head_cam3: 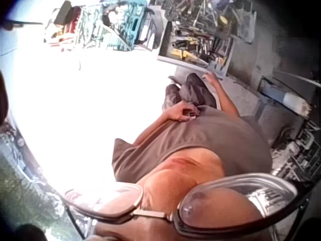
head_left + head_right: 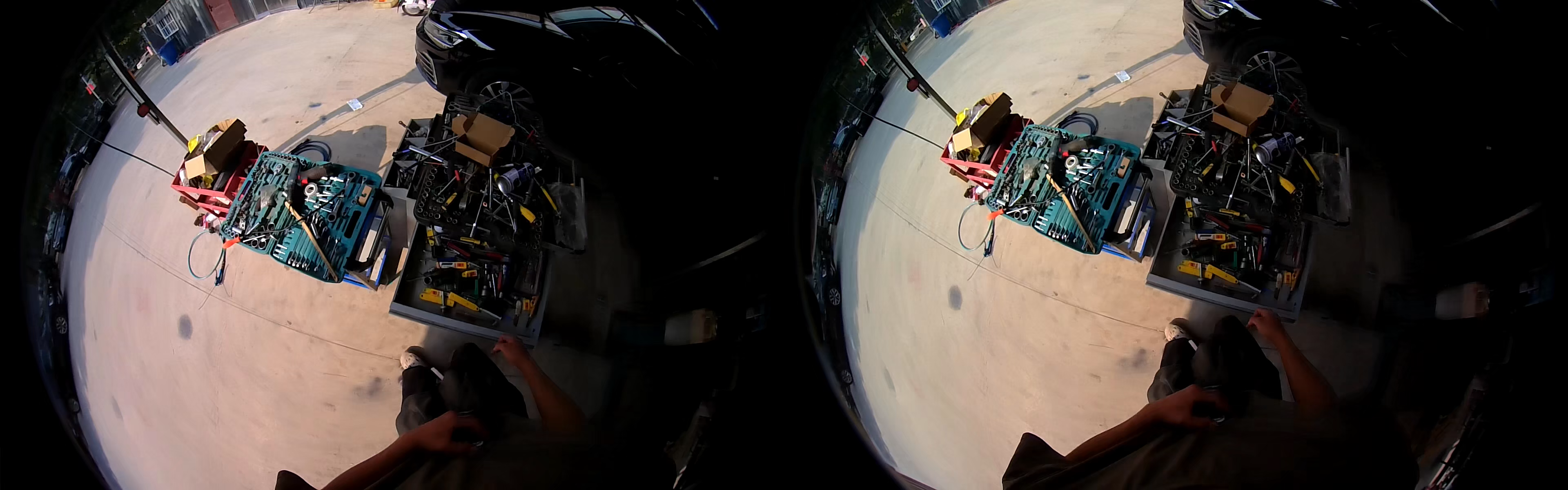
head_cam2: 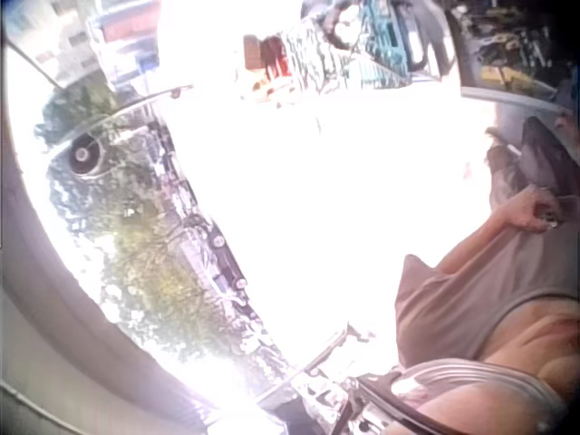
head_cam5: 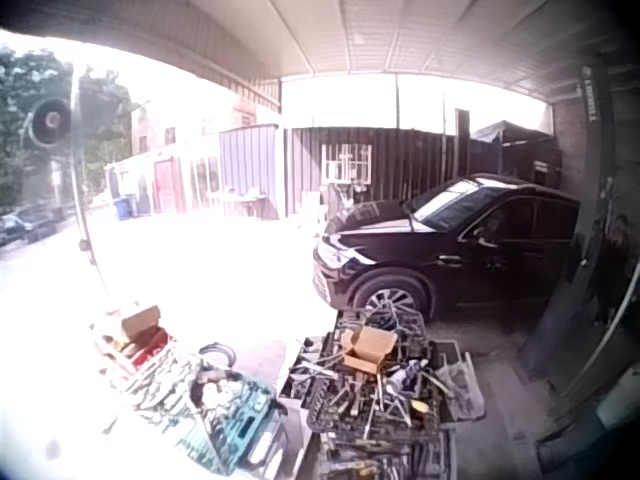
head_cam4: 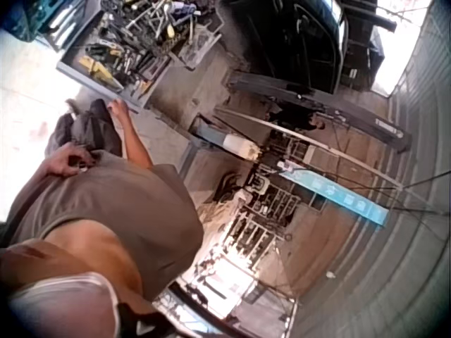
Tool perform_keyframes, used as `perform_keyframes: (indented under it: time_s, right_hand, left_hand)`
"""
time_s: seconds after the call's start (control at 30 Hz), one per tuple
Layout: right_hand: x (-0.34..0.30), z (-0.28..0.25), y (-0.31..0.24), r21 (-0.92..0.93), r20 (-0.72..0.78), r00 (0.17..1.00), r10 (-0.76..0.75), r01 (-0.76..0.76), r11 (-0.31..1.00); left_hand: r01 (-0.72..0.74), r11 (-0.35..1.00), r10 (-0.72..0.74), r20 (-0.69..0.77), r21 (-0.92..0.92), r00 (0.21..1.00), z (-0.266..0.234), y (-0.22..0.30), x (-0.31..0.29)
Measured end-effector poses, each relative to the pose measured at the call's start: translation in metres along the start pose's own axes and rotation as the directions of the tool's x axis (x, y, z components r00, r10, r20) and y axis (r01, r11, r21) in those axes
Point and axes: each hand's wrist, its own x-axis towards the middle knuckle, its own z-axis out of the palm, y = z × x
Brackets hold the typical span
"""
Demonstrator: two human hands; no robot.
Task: The person uses a metal rod and scissors to remove debris from a car tire's tread, then walks to a tool chest, opens a drawer, and selects a socket wrench. The person returns toward the vehicle carrying the tool.
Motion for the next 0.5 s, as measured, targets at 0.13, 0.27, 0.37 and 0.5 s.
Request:
perform_keyframes:
  time_s: [0.13, 0.27, 0.37, 0.5]
  right_hand:
    - [0.018, 0.007, -0.008, 0.181, -0.013, 0.999, -0.043, 0.045, 0.983]
    - [0.040, 0.012, 0.045, 0.350, -0.182, 0.979, 0.092, -0.023, 0.936]
    - [0.066, -0.014, 0.080, 0.629, -0.124, 0.953, 0.276, -0.139, 0.765]
    - [0.068, -0.018, -0.008, 0.390, 0.043, 0.834, 0.550, -0.521, 0.759]
  left_hand:
    - [-0.079, 0.997, 0.079, -0.004, 0.013, 0.997, -0.029, -0.001, 0.008]
    - [-0.074, 0.997, 0.074, 0.018, -0.016, 0.997, -0.071, -0.013, 0.026]
    - [-0.088, 0.996, 0.087, -0.036, -0.031, 0.996, -0.105, -0.006, 0.040]
    - [-0.007, 1.000, 0.010, -0.150, 0.022, 0.989, -0.153, 0.018, 0.045]
